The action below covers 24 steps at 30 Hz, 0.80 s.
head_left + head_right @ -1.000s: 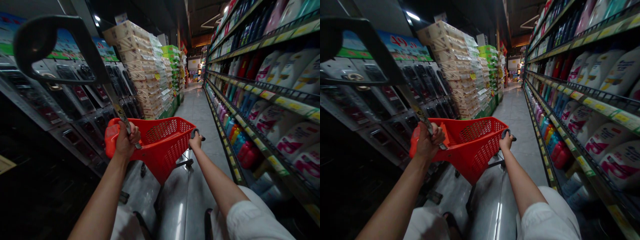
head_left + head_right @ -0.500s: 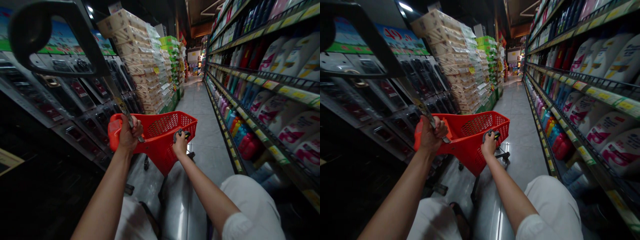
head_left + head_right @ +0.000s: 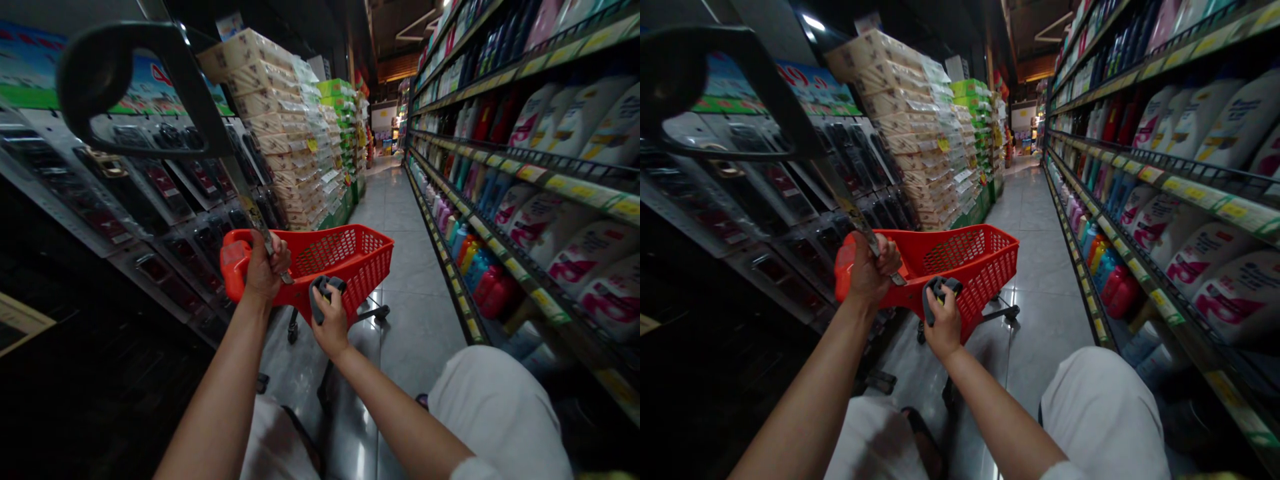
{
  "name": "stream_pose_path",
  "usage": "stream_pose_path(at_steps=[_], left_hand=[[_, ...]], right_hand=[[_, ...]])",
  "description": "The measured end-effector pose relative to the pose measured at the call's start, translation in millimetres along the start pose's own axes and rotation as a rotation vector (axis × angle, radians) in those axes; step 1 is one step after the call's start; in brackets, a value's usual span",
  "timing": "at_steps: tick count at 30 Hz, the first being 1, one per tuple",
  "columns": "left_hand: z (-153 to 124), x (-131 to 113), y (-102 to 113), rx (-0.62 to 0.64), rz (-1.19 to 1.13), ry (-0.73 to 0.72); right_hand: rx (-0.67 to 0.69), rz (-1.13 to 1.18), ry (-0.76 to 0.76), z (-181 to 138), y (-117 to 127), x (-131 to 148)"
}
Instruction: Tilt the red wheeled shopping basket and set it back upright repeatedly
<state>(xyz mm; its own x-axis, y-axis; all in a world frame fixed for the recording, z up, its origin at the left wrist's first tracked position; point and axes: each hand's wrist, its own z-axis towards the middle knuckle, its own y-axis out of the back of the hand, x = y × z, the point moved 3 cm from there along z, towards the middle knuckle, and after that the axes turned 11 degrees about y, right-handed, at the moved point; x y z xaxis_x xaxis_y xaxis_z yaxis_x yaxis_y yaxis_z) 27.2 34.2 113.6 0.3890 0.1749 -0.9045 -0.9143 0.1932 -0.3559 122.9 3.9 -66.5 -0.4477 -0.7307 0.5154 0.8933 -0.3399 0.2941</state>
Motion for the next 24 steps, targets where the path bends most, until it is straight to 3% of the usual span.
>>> stream_pose_path(at_steps=[3,5,8,11,14,17,21,24], left_hand=[[-0.7,0.2,-0.6,-0.014,-0.009,-0.001],[-1.3,0.1,-1.1,-0.024,-0.018,0.009],[-1.8,0.1,-1.4,-0.044,-0.041,0.026],[-0.8,0.8,-1.7,-0.061,-0.065,0.029],[1.8,2.5,-4.2,-0.06,-0.062,0.015],[5.0,5.0,-7.6,-0.068,-0.057,0.018],[7.9,6.8,-9.5,-0.087,-0.055,0.023],[8.5,6.9,-9.1,-0.092,-0.041,0.017]], right_hand=[[0.053,-0.027,0.119,-24.5,0.7,-27.3],[0.122,-0.074,0.118,-32.0,5.4,-53.6],[0.119,-0.164,-0.024,-22.2,19.4,-91.1],[0.049,-0.236,-0.245,0.1,28.4,-107.4],[0.075,-0.261,-0.365,13.4,19.6,-94.9],[0.063,-0.216,-0.379,10.5,3.1,-68.2],[0.106,-0.081,-0.185,-8.1,-11.1,-42.2],[0.202,-0.054,-0.095,-34.2,-9.7,-44.8]])
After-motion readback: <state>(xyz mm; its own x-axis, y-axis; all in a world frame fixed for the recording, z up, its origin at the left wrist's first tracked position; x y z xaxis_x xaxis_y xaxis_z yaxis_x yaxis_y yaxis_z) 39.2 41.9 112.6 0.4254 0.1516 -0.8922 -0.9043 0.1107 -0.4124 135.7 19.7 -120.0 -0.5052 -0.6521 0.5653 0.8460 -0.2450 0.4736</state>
